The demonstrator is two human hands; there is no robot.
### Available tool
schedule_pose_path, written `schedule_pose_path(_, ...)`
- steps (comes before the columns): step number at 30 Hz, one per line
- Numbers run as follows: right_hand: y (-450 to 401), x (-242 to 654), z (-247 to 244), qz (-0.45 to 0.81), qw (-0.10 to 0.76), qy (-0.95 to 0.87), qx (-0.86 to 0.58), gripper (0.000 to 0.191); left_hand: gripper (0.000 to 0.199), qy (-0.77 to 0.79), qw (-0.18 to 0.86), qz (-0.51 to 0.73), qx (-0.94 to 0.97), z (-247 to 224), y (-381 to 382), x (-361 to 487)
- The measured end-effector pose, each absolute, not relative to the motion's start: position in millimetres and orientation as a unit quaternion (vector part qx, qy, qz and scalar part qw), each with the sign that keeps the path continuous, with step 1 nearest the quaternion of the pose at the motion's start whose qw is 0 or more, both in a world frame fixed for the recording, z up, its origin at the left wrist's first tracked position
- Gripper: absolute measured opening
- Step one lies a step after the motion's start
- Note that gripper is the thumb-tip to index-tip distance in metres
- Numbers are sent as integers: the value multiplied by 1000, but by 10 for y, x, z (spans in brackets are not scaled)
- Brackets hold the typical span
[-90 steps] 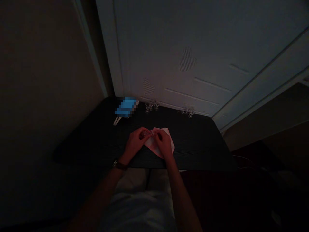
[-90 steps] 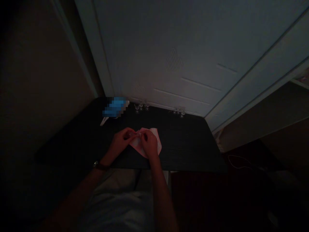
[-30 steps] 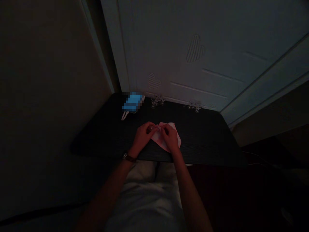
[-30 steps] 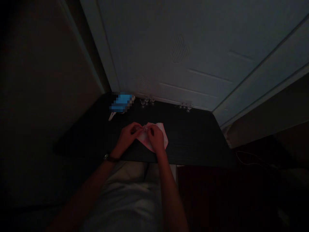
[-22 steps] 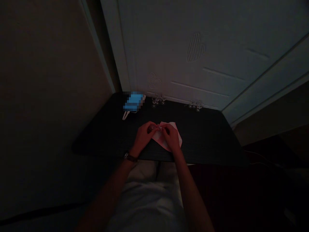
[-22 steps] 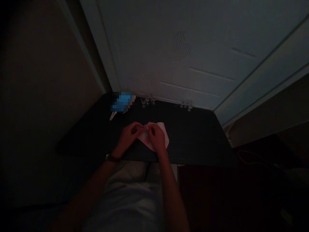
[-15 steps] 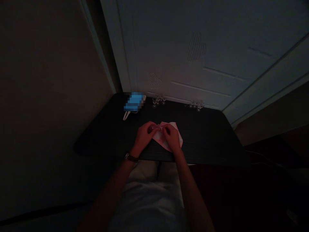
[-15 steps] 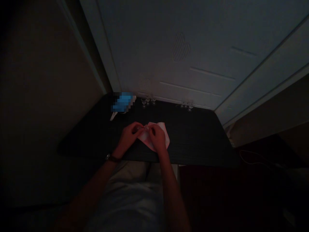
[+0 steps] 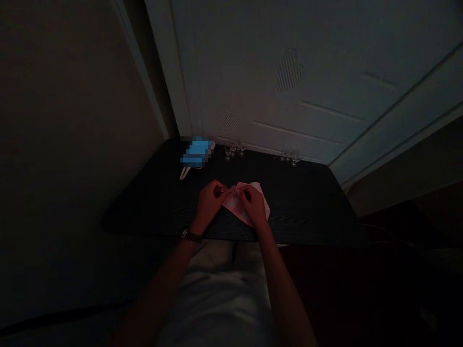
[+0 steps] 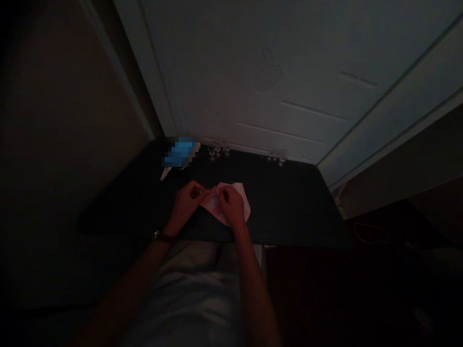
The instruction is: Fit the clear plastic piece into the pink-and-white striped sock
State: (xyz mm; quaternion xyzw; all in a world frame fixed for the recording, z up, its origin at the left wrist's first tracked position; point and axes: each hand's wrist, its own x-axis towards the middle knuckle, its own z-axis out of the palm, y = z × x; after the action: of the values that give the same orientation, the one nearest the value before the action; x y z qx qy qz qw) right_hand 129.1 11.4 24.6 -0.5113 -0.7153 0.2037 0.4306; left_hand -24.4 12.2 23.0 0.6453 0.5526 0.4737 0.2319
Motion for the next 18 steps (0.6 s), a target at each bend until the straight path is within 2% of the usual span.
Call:
schedule_pose_path(4,106,1289,243,204,435,-715,-508,16,25,563,242,476,631,215,131,-244)
schedule_pose_path(18,83,1278,271,172,409,-741,-504,15,17,511,228,475,679,264,104,-222)
